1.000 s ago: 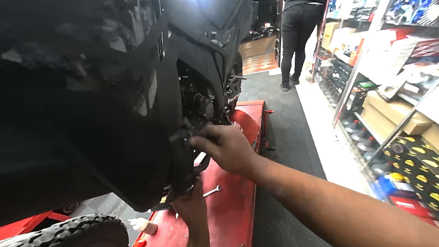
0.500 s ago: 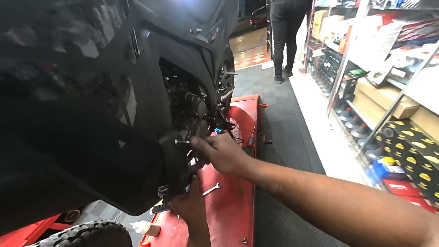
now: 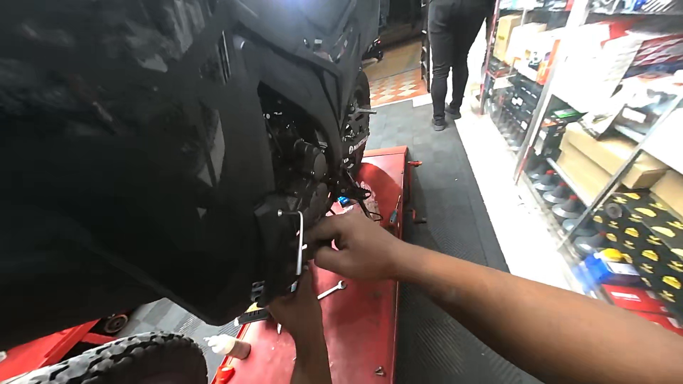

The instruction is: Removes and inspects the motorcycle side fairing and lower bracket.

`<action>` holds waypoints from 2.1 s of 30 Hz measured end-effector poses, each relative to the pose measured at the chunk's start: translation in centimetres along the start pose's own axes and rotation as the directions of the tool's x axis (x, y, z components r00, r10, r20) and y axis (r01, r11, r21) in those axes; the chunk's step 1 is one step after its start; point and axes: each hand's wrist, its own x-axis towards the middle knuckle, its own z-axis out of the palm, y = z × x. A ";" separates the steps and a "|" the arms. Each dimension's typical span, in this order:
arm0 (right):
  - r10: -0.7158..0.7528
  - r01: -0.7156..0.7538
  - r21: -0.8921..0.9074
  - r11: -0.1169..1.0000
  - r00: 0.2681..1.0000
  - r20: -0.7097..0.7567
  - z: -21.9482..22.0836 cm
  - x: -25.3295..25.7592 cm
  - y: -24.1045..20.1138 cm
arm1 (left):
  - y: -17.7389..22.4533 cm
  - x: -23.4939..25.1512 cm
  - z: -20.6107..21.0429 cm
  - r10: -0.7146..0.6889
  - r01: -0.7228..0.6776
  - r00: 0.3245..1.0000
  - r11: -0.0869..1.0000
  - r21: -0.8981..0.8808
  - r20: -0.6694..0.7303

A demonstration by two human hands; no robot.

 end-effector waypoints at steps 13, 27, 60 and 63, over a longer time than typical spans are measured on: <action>-0.418 0.276 -0.488 0.828 0.884 -0.210 -0.8 2.4 1.5 | -0.3 -0.1 -0.3 -0.028 0.029 0.999 0.999 0.033 -0.019; 0.109 -0.107 0.021 0.994 0.990 -0.087 6.9 -1.4 6.3 | -1.6 -0.7 -0.7 0.032 -0.033 0.999 0.994 0.108 0.012; 0.848 -0.782 -0.481 0.397 0.513 -0.134 20.2 -47.1 44.7 | -22.2 -20.2 -9.7 -0.456 -0.546 0.196 0.685 0.483 0.868; 0.757 -0.616 -0.525 0.587 0.647 0.087 16.7 -48.8 45.1 | -22.7 -19.6 -9.3 -0.435 -0.587 0.170 0.676 0.446 0.884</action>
